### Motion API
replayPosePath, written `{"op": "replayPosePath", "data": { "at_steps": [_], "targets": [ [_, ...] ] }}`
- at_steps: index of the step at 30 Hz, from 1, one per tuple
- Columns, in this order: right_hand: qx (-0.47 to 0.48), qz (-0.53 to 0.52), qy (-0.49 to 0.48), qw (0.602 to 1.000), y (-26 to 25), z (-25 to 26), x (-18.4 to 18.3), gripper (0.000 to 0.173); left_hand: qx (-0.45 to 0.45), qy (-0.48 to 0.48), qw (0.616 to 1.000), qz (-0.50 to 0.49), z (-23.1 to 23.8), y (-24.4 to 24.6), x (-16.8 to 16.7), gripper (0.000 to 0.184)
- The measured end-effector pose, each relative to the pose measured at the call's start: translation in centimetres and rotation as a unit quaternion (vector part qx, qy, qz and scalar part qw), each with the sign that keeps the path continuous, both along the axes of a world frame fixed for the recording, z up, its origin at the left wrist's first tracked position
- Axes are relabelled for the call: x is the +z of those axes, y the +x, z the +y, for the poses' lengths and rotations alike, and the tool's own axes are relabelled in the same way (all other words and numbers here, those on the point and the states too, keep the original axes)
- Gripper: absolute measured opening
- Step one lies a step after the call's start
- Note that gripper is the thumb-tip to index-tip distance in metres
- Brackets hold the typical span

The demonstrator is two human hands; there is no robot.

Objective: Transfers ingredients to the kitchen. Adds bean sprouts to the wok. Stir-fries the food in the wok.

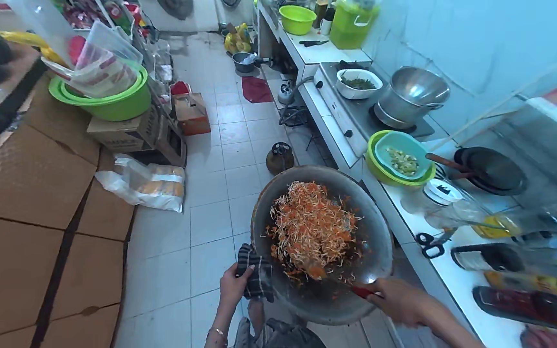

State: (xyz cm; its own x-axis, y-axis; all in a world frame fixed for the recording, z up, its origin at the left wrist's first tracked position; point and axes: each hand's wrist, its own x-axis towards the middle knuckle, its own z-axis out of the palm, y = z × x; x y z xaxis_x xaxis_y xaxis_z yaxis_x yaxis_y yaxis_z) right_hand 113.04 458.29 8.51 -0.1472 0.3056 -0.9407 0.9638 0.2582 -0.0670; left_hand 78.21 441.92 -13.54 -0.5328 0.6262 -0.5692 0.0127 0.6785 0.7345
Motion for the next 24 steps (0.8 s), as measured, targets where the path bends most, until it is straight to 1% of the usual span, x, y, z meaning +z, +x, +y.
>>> {"op": "replayPosePath", "data": {
  "at_steps": [1,3,4,6,8,10,12,14,16,17,18,19,20,21,22,23,24],
  "targets": [
    [0.034,-0.016,-0.022,0.999,0.2,0.6,1.0,0.043,0.001,0.000,1.000,0.000,-0.1,0.1,0.0,0.033],
    [0.079,-0.017,-0.055,0.995,-0.3,0.6,1.1,0.042,0.001,0.001,1.000,-0.002,0.0,0.1,-0.1,0.033],
    [0.084,0.001,-0.062,0.994,-1.0,0.1,0.5,0.042,0.001,0.000,1.000,-0.004,0.1,0.2,-0.1,0.033],
    [0.067,0.071,-0.037,0.995,-3.1,-1.4,-2.2,0.043,0.000,-0.002,1.000,-0.004,0.0,0.2,-0.1,0.033],
    [0.000,0.146,0.018,0.989,-6.2,-2.8,-5.6,0.045,0.002,-0.002,1.000,0.002,-0.1,0.3,0.0,0.033],
    [-0.094,0.198,0.086,0.972,-9.9,-3.6,-9.3,0.046,0.004,-0.003,1.000,0.005,0.0,0.4,0.2,0.033],
    [-0.179,0.213,0.149,0.949,-13.2,-3.2,-12.7,0.050,0.001,-0.007,1.000,0.003,0.2,0.4,0.6,0.032],
    [-0.243,0.211,0.201,0.925,-15.3,-1.6,-15.2,0.052,-0.001,-0.004,1.000,0.000,0.3,0.3,0.7,0.032],
    [-0.336,0.220,0.226,0.888,-15.7,0.5,-16.4,0.052,0.001,0.000,1.000,-0.002,0.3,0.2,0.7,0.032],
    [-0.403,0.236,0.221,0.856,-15.3,1.3,-16.6,0.051,0.002,0.000,1.000,-0.001,0.2,0.2,0.7,0.033],
    [-0.488,0.266,0.203,0.806,-14.4,1.6,-16.6,0.047,0.003,0.000,1.000,-0.002,0.1,0.3,0.6,0.033],
    [-0.586,0.306,0.166,0.731,-13.2,1.6,-15.8,0.039,0.004,0.001,1.000,-0.005,0.0,0.4,0.5,0.032],
    [-0.672,0.339,0.108,0.649,-11.8,1.6,-14.2,0.027,0.005,0.003,1.000,-0.009,0.0,0.5,0.4,0.032],
    [-0.724,0.357,0.041,0.589,-9.8,1.6,-12.0,0.026,0.007,0.006,1.000,-0.012,0.0,0.4,0.4,0.032],
    [-0.739,0.359,0.005,0.571,-7.4,1.6,-9.7,0.028,0.010,0.010,1.000,-0.015,0.0,0.4,0.3,0.032],
    [-0.723,0.346,0.008,0.597,-5.1,1.6,-7.8,0.029,0.013,0.011,1.000,-0.018,0.0,0.5,0.2,0.032],
    [-0.684,0.324,0.042,0.652,-3.2,1.9,-6.5,0.030,0.014,0.011,1.000,-0.021,0.1,0.5,0.2,0.031]
  ]
}}
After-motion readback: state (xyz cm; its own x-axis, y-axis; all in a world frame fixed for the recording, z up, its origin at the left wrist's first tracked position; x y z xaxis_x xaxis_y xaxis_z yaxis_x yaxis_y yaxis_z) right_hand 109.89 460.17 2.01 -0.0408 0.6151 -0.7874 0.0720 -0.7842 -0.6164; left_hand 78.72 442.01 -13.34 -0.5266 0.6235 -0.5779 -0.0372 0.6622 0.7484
